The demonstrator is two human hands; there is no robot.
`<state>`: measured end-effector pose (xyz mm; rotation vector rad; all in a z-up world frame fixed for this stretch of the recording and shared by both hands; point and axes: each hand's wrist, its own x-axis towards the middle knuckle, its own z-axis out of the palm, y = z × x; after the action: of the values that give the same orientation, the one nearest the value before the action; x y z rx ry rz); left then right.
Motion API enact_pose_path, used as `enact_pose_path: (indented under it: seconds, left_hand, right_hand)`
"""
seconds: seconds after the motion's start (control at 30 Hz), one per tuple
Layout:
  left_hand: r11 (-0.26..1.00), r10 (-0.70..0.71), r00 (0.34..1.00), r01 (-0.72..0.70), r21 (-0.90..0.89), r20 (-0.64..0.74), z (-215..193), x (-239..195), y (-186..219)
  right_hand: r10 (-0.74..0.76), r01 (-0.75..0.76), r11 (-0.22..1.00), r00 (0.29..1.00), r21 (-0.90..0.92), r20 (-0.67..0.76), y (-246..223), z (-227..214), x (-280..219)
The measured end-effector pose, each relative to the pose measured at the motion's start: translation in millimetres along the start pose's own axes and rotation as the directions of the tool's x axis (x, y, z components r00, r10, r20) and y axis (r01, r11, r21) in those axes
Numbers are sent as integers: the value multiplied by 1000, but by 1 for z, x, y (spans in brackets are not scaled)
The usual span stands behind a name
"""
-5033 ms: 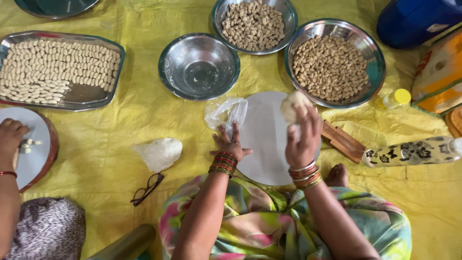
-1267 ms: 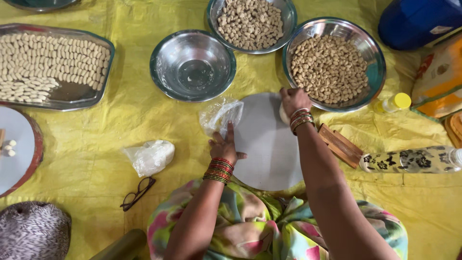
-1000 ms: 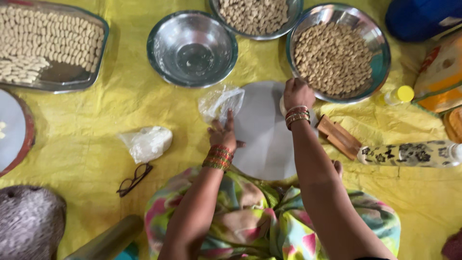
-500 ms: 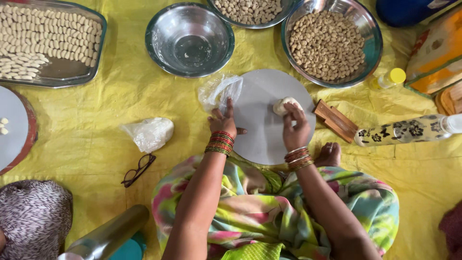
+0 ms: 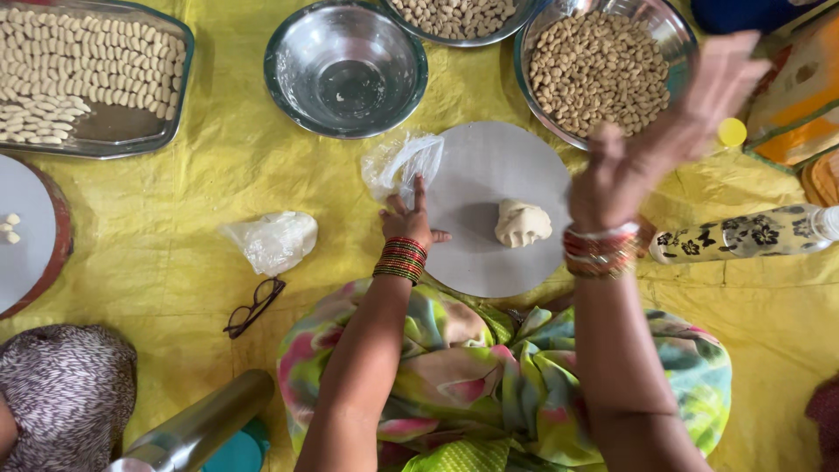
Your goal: The person kneads a ball of dough on a round board using both hands. They repeatedly press, fold, and rotate the dough to develop its texture. The person also handles a plastic bag and a wooden tool nearby.
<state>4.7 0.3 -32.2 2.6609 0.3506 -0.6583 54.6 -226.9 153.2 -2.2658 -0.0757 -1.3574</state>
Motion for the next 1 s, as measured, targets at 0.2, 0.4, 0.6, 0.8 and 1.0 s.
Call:
enact_pose_path:
  seconds: [0.2, 0.4, 0.6, 0.8, 1.0]
  left_hand:
    - [1000, 3, 1000, -3, 3, 13, 1, -1, 1]
    - [999, 34, 999, -34, -12, -34, -4, 5, 0]
    - [1000, -14, 1000, 14, 8, 3, -1, 0, 2]
    - [998, -18, 1000, 18, -53, 15, -2, 0, 0]
    - [999, -4, 1000, 4, -39, 6, -6, -3, 1]
  right_hand:
    - [410, 73, 890, 303, -450, 860, -3, 46, -121]
    - [161, -120, 986, 447, -120, 880, 34, 56, -131]
    - [44, 110, 990, 351, -87, 935, 25, 15, -153]
    - [40, -42, 999, 444, -24, 895, 21, -18, -160]
    - [-42, 100, 995, 462, -5, 886, 9, -49, -166]
